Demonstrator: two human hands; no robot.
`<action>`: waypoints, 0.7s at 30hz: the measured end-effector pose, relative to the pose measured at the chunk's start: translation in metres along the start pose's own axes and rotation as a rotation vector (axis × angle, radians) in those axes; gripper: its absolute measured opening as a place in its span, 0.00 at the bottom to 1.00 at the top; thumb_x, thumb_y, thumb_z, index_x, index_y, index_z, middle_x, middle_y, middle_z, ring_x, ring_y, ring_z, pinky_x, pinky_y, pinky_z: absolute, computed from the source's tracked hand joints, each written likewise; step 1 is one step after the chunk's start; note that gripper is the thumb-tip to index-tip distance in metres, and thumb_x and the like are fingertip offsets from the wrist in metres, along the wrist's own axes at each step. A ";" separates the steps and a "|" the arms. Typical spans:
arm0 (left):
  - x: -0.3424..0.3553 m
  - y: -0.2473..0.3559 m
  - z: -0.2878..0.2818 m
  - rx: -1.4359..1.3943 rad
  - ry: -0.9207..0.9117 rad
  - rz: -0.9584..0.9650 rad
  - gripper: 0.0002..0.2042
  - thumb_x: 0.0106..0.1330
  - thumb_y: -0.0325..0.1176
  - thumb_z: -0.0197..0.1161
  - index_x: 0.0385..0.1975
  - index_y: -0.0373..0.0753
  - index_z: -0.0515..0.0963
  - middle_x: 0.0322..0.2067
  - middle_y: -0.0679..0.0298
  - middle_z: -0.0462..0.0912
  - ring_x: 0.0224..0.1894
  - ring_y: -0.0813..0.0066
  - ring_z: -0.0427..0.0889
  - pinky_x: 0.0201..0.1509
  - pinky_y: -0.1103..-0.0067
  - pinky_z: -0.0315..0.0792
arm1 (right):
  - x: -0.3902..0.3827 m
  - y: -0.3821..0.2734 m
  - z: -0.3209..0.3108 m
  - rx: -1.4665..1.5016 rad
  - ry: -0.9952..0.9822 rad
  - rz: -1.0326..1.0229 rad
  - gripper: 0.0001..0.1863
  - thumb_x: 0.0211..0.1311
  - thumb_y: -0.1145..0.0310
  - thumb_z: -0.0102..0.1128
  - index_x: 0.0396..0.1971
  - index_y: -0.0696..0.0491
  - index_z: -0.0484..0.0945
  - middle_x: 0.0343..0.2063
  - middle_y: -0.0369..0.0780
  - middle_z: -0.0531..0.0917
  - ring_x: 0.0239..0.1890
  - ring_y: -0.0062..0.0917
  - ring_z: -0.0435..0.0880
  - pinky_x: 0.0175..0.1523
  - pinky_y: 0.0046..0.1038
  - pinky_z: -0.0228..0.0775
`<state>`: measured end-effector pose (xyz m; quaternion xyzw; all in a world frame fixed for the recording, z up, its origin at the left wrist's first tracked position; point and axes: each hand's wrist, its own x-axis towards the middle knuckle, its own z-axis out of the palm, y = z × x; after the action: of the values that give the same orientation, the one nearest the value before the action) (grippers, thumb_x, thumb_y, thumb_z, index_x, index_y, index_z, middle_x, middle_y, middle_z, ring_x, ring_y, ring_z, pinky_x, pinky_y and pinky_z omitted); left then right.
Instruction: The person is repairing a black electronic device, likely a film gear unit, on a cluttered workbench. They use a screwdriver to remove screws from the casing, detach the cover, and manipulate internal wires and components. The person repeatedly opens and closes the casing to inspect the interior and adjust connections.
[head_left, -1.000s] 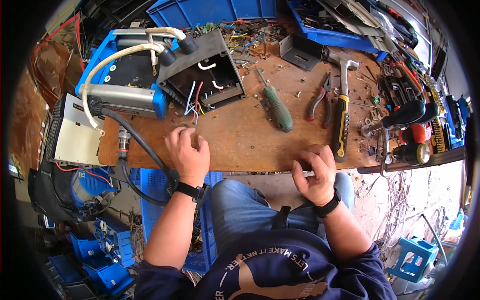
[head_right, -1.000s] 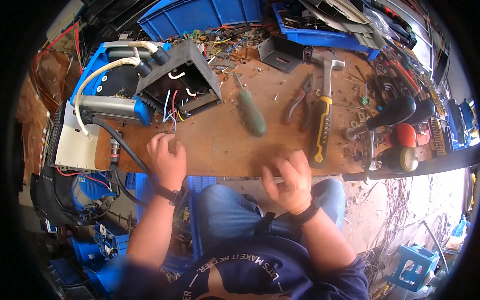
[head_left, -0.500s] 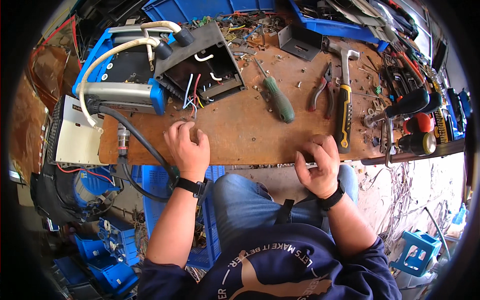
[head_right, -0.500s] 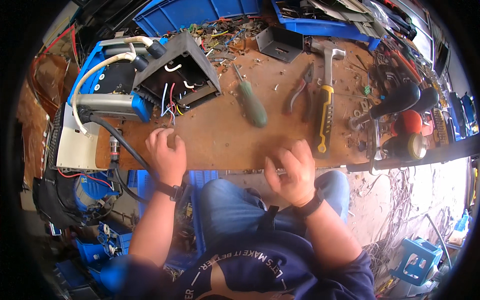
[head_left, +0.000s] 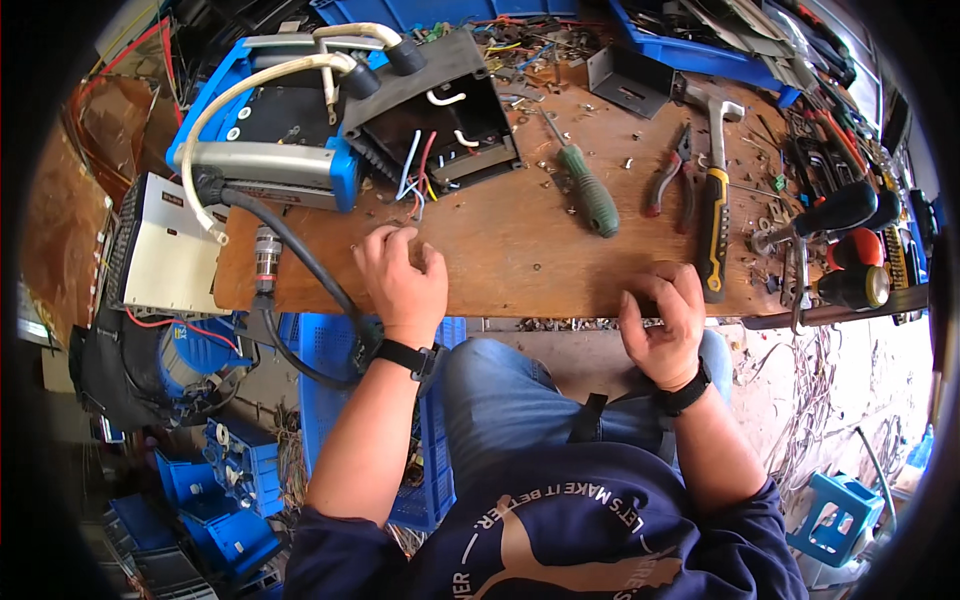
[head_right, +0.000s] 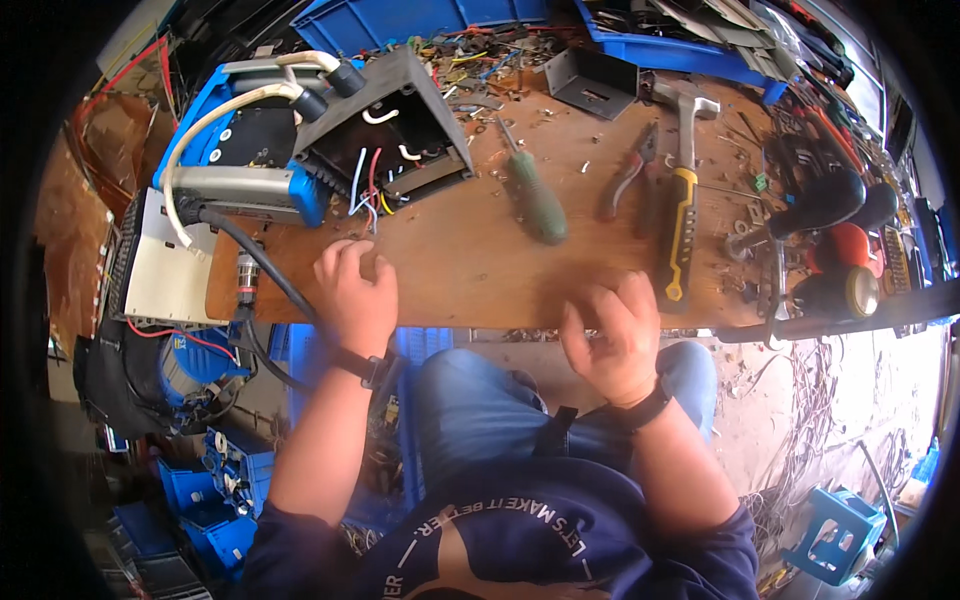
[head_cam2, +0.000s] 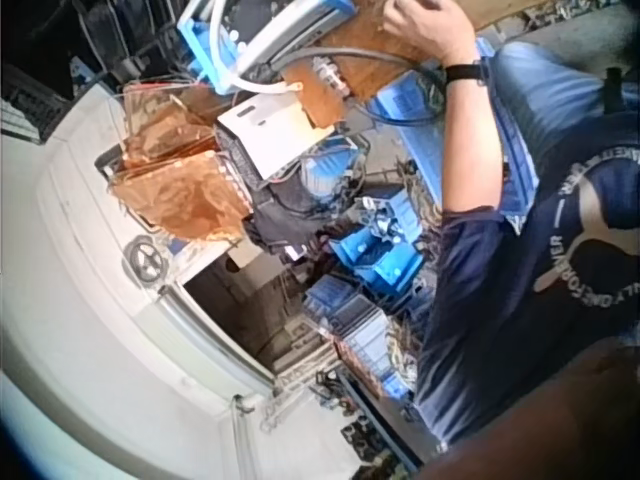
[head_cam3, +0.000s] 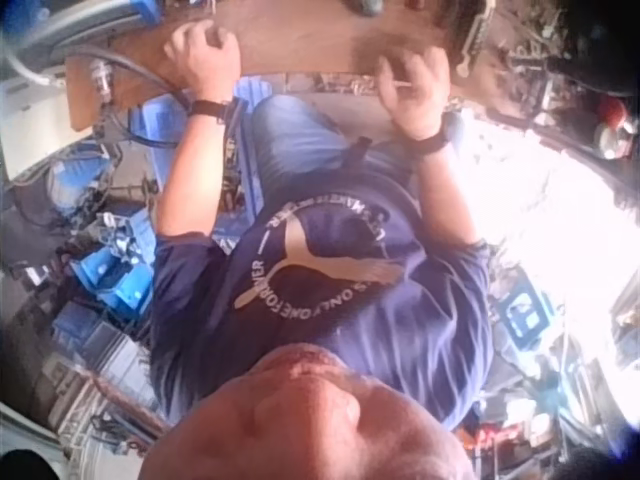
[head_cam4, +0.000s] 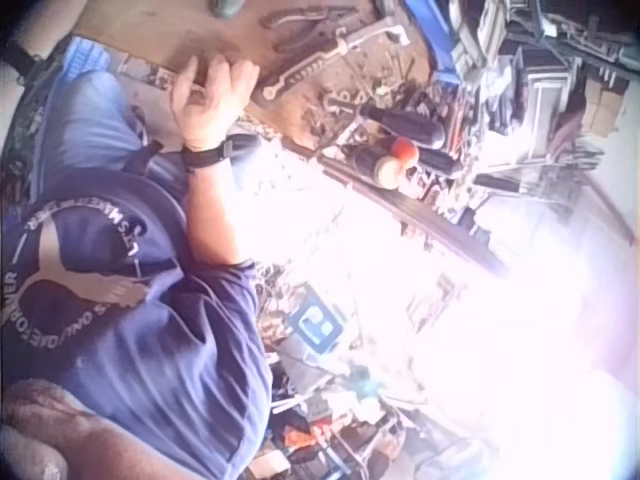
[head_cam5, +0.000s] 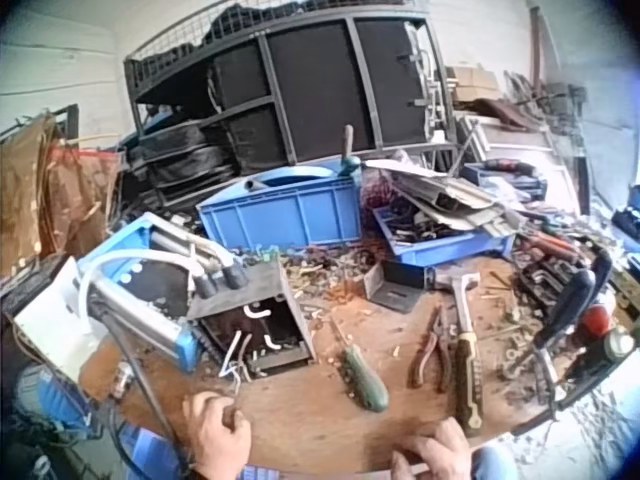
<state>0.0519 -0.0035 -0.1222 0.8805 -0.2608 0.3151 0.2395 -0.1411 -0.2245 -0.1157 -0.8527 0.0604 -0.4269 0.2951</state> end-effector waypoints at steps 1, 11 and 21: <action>0.000 0.001 0.001 -0.005 -0.003 -0.008 0.10 0.53 0.28 0.63 0.35 0.35 0.78 0.40 0.54 0.75 0.46 0.53 0.72 0.55 0.60 0.65 | -0.001 0.001 0.000 -0.006 0.002 0.002 0.09 0.46 0.81 0.64 0.30 0.58 0.80 0.32 0.44 0.77 0.33 0.36 0.76 0.37 0.31 0.69; -0.001 0.000 0.000 -0.006 -0.001 -0.016 0.10 0.53 0.28 0.64 0.35 0.36 0.78 0.41 0.56 0.76 0.48 0.54 0.72 0.55 0.62 0.67 | 0.000 0.000 0.001 -0.038 -0.009 -0.003 0.09 0.45 0.81 0.64 0.30 0.58 0.80 0.32 0.44 0.77 0.34 0.36 0.76 0.37 0.30 0.69; -0.001 0.001 -0.001 -0.002 -0.007 -0.021 0.09 0.56 0.28 0.64 0.36 0.37 0.78 0.42 0.56 0.76 0.48 0.54 0.72 0.54 0.62 0.67 | 0.000 -0.001 0.001 -0.033 -0.006 0.003 0.09 0.45 0.81 0.64 0.30 0.57 0.80 0.32 0.44 0.77 0.33 0.37 0.76 0.37 0.32 0.69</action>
<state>0.0501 -0.0027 -0.1221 0.8842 -0.2526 0.3090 0.2428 -0.1400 -0.2236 -0.1155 -0.8586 0.0679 -0.4228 0.2817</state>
